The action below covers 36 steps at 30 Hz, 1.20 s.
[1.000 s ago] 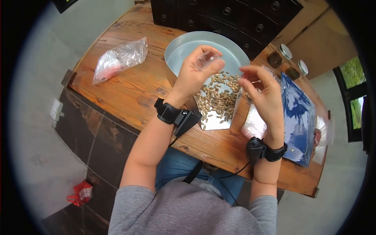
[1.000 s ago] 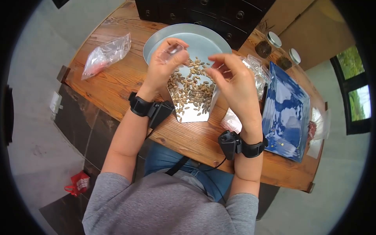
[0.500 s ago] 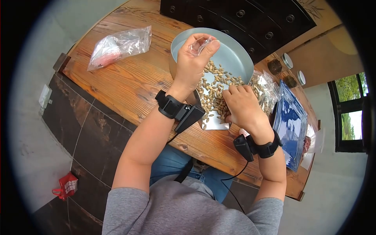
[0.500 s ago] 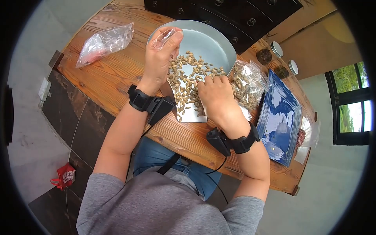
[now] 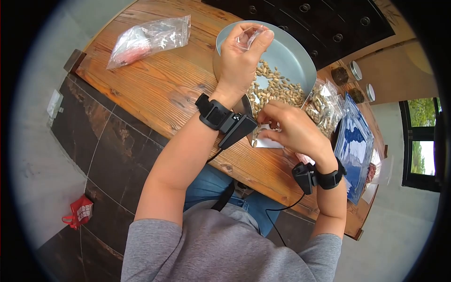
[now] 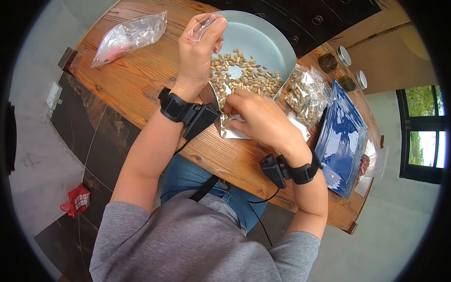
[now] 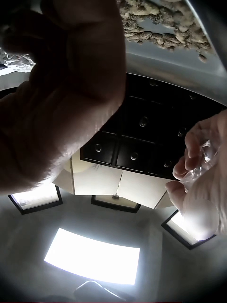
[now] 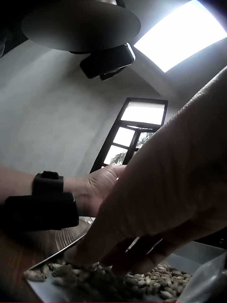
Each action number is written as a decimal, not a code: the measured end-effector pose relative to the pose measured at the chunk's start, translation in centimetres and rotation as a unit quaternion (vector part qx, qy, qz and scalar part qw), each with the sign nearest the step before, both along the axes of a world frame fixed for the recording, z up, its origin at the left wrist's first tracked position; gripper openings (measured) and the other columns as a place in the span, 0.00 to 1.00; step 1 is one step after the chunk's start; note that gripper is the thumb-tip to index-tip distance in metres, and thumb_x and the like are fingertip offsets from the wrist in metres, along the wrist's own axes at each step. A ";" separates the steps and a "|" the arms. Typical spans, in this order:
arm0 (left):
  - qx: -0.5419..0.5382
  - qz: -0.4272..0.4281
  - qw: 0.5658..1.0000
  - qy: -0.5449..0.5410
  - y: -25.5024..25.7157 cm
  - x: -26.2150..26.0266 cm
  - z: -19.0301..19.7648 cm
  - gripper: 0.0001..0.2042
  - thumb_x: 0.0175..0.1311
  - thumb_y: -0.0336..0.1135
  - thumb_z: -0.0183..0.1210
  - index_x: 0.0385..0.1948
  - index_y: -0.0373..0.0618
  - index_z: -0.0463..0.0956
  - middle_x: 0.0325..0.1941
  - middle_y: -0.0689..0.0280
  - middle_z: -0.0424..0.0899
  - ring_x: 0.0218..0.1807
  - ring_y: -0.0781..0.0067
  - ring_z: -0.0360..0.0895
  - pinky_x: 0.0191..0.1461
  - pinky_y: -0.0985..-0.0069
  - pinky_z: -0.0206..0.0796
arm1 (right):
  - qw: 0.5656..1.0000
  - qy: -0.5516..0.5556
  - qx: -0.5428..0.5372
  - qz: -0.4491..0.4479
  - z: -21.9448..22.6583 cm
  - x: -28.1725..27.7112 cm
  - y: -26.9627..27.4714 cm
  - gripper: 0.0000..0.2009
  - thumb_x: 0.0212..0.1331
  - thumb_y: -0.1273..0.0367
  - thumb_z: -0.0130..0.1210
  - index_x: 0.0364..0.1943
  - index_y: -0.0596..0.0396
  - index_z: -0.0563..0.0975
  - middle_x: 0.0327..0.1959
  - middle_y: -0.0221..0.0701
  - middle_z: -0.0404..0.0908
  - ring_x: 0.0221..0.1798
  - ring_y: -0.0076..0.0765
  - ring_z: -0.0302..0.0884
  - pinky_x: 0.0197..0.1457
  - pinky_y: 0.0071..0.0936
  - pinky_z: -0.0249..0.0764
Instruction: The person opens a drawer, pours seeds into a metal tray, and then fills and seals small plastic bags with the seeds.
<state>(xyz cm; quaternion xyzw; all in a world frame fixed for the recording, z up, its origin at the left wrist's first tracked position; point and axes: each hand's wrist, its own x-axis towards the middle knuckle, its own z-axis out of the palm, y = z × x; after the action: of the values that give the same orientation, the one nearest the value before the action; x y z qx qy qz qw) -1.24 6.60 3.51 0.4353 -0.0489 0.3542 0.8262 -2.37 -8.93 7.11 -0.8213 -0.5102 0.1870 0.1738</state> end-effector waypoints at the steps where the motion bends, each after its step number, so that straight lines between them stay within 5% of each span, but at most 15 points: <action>1: 0.000 0.001 1.000 0.002 0.0 0.0 0.0 0.09 0.55 0.35 0.59 0.34 0.42 0.72 0.22 0.72 0.71 0.21 0.88 0.63 0.24 0.89 0.55 | 1.000 0.002 0.000 0.001 -0.2 -0.3 0.0 0.14 0.40 0.71 0.62 0.31 0.59 0.71 0.30 0.36 0.72 0.34 0.43 0.74 0.35 0.33 0.70; 8: 0.012 0.003 1.000 -0.008 0.0 0.2 -0.4 0.09 0.55 0.35 0.59 0.33 0.42 0.72 0.21 0.71 0.72 0.20 0.88 0.63 0.23 0.89 0.55 | 0.998 0.050 -0.009 -0.028 -1.4 -1.0 0.0 0.12 0.42 0.71 0.59 0.30 0.57 0.70 0.33 0.36 0.70 0.37 0.46 0.71 0.39 0.37 0.68; 15: 0.019 0.011 1.000 -0.007 0.1 0.2 -0.4 0.09 0.55 0.35 0.58 0.33 0.42 0.72 0.20 0.71 0.72 0.20 0.88 0.64 0.24 0.89 0.55 | 0.988 -0.071 0.083 -0.113 -1.7 1.0 -1.0 0.03 0.48 0.76 0.51 0.28 0.59 0.72 0.30 0.38 0.71 0.34 0.48 0.72 0.37 0.37 0.69; 21: 0.028 0.008 1.000 -0.004 0.0 0.2 -0.4 0.09 0.55 0.35 0.58 0.33 0.42 0.72 0.20 0.71 0.72 0.20 0.87 0.64 0.24 0.88 0.56 | 0.988 0.147 0.002 0.041 -0.3 0.1 -1.9 0.02 0.46 0.76 0.51 0.25 0.60 0.74 0.27 0.39 0.74 0.34 0.47 0.73 0.38 0.36 0.69; 23: 0.029 0.009 1.000 -0.001 0.0 0.2 -0.4 0.09 0.55 0.35 0.58 0.34 0.42 0.72 0.21 0.71 0.72 0.21 0.87 0.64 0.24 0.88 0.56 | 0.989 0.115 -0.085 0.047 -0.5 0.1 -2.2 0.03 0.46 0.77 0.50 0.25 0.60 0.75 0.27 0.39 0.75 0.34 0.47 0.73 0.40 0.36 0.69; 27: 0.034 0.011 0.999 0.010 0.0 0.1 -0.4 0.09 0.56 0.35 0.58 0.34 0.42 0.72 0.21 0.71 0.72 0.21 0.87 0.64 0.25 0.88 0.56 | 0.997 0.005 -0.045 0.059 -0.5 1.0 -1.9 0.04 0.46 0.78 0.50 0.27 0.60 0.75 0.29 0.37 0.74 0.37 0.44 0.72 0.41 0.32 0.69; 33: 0.043 0.013 0.999 0.017 0.0 0.1 -0.5 0.10 0.56 0.36 0.57 0.35 0.42 0.72 0.21 0.72 0.72 0.21 0.87 0.64 0.25 0.88 0.56 | 0.984 -0.134 0.033 -0.112 0.0 5.0 -1.5 0.08 0.49 0.77 0.48 0.34 0.59 0.75 0.36 0.41 0.76 0.40 0.49 0.73 0.44 0.35 0.69; 36: 0.044 0.011 0.999 0.014 0.0 0.1 -0.5 0.10 0.56 0.36 0.57 0.35 0.42 0.72 0.21 0.72 0.72 0.22 0.87 0.64 0.25 0.88 0.56 | 0.961 -0.228 -0.073 -0.141 0.3 5.8 -0.9 0.12 0.50 0.79 0.43 0.39 0.58 0.74 0.39 0.41 0.76 0.43 0.48 0.73 0.44 0.35 0.69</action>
<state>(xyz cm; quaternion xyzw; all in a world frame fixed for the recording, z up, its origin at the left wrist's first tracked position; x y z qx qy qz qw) -1.13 6.56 3.04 0.4770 -0.0483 0.3544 0.8029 3.40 -9.78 7.38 -0.9161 -0.4006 0.0054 0.0176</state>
